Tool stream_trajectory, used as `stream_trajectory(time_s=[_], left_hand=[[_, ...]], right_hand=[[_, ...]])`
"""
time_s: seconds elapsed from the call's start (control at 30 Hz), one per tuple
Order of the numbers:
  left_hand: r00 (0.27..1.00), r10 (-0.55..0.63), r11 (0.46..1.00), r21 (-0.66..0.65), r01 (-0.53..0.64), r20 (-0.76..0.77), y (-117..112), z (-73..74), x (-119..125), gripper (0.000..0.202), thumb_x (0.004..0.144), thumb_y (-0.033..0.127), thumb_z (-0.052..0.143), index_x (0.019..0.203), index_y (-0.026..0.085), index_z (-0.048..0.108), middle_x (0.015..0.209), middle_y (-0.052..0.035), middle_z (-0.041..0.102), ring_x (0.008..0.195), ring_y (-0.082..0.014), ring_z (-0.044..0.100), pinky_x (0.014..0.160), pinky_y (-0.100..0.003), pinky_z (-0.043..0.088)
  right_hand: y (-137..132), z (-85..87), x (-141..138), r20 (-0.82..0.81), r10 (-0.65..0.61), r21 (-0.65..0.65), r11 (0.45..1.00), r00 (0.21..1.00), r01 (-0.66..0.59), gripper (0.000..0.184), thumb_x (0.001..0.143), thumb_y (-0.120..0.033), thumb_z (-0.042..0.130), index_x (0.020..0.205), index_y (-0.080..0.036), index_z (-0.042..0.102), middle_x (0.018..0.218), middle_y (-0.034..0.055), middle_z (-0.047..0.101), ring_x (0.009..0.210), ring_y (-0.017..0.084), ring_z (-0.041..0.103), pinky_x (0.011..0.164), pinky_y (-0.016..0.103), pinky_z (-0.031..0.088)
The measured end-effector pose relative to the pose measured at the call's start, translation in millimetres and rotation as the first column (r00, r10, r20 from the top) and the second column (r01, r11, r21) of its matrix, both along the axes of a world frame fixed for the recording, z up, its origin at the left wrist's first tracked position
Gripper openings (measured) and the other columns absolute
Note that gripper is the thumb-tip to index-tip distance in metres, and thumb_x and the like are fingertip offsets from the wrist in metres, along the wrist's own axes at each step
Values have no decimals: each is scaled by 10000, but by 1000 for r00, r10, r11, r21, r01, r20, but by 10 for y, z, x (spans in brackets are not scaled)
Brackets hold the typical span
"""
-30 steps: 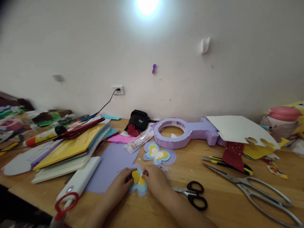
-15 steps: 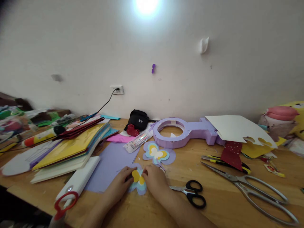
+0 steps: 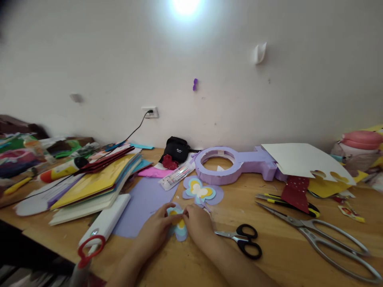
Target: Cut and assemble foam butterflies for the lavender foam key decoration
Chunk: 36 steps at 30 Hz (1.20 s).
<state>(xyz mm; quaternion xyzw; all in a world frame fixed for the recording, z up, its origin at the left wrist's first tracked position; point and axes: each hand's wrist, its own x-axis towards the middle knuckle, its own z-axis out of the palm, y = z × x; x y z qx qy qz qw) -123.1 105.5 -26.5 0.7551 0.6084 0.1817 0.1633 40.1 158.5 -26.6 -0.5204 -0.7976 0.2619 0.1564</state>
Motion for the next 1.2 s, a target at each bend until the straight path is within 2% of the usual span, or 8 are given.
stream_trajectory(time_s=[0.27, 0.53, 0.73, 0.9, 0.97, 1.07, 1.2], left_hand=[[986, -12, 1000, 11, 15, -169, -8, 7, -9, 580, 776, -9, 444, 1150, 338, 720, 1315, -67, 586, 1074, -263, 586, 941, -382, 456], [978, 7, 999, 40, 1, -210, -48, 67, 53, 551, 777, 9, 433, 1125, 314, 731, 1279, -57, 607, 1097, -240, 583, 954, -368, 465], [982, 17, 998, 57, -6, -190, -70, 92, 79, 462, 744, 69, 487, 1067, 272, 747, 1237, -56, 633, 1073, -250, 582, 951, -387, 472], [989, 37, 998, 64, -28, -142, -60, 73, 78, 417, 804, 93, 467, 1032, 280, 762, 1211, -46, 651, 1053, -241, 588, 938, -377, 471], [994, 49, 997, 69, -42, -99, -55, 67, 71, 394, 840, 114, 457, 1014, 278, 770, 1180, -52, 664, 1041, -237, 593, 939, -376, 469], [998, 59, 997, 57, -58, -21, -49, 68, 59, 366, 858, 145, 472, 1021, 271, 774, 1156, -67, 671, 1051, -240, 599, 951, -375, 463], [997, 75, 997, 25, -76, 35, -36, 76, 50, 330, 885, 208, 485, 1017, 275, 779, 1161, -76, 668, 1069, -254, 601, 969, -394, 449]], right_hand=[[-15, 30, 12, -28, -7, -5, 1000, 1000, 7, 131, 881, -171, 594, 899, -188, 721, 964, 72, 733, 922, 225, 655, 710, 268, 398], [-30, 23, 18, -17, 6, 30, 1000, 1000, -5, 135, 892, -165, 573, 903, -181, 706, 975, 74, 726, 924, 227, 650, 711, 274, 397], [-55, 7, 30, 28, 53, 79, 995, 998, -55, 156, 903, -169, 553, 945, -178, 704, 1017, 95, 694, 922, 237, 653, 741, 296, 444], [-90, -37, 95, -105, 185, 254, 955, 977, -153, 250, 879, -88, 515, 997, -173, 718, 1115, 102, 652, 987, 211, 637, 876, 319, 470], [-96, -28, 116, -111, 196, 298, 942, 974, -155, 287, 856, -57, 515, 1013, -171, 726, 1105, 95, 667, 1032, 224, 620, 938, 354, 449], [-89, -11, 130, -50, 157, 239, 961, 986, -141, 207, 845, -139, 606, 1003, -158, 739, 1071, 97, 692, 1045, 265, 609, 960, 405, 433], [-56, -16, 137, -37, 181, 156, 973, 983, -173, 192, 831, -245, 693, 993, -162, 751, 1065, 89, 698, 1043, 262, 607, 951, 376, 434]])
